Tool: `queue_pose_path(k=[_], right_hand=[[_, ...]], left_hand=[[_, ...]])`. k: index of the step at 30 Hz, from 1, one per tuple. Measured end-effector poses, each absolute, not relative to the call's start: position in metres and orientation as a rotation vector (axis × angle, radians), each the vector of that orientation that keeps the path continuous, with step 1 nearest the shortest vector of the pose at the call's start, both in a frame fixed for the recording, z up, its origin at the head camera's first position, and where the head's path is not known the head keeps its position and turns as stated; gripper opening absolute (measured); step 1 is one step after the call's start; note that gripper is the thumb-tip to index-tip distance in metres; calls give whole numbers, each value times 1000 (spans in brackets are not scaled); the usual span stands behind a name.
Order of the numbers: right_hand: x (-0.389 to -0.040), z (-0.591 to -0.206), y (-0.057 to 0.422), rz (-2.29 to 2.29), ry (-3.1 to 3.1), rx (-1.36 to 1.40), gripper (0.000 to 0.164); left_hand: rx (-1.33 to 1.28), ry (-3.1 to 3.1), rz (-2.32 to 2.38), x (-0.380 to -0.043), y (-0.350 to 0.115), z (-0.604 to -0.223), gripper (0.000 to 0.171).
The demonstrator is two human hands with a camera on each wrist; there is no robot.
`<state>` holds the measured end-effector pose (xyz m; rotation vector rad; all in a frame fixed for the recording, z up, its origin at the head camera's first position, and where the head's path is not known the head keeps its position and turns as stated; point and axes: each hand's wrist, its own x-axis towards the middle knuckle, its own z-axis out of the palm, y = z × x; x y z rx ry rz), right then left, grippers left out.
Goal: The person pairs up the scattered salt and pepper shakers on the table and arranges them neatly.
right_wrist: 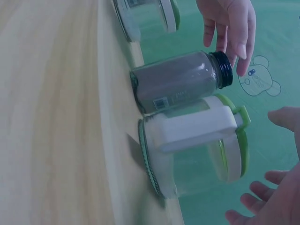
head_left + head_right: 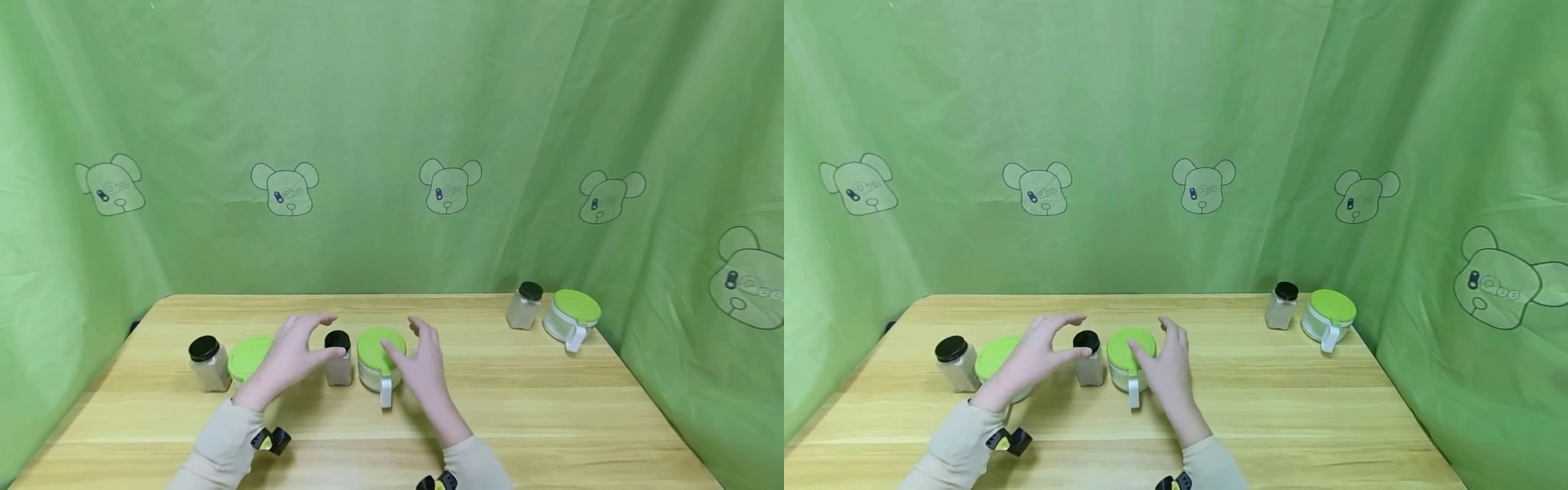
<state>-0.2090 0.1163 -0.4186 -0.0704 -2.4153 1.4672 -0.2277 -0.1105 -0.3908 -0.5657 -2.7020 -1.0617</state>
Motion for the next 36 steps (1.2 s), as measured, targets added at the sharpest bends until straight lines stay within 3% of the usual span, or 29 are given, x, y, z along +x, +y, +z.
queue_pose_path(k=[13, 26, 36], right_hand=[[-211, -413, 135, 1456, -2233, -29, 52], [-206, -418, 163, 1352, -2358, -8, 48], [-206, -420, 186, 1242, -2441, 46, 47]], left_hand=[[-607, -2545, -1005, -220, -102, -382, 47], [-702, -2444, -808, -212, -86, -385, 32], [-837, -2349, -654, -210, -63, -388, 32]])
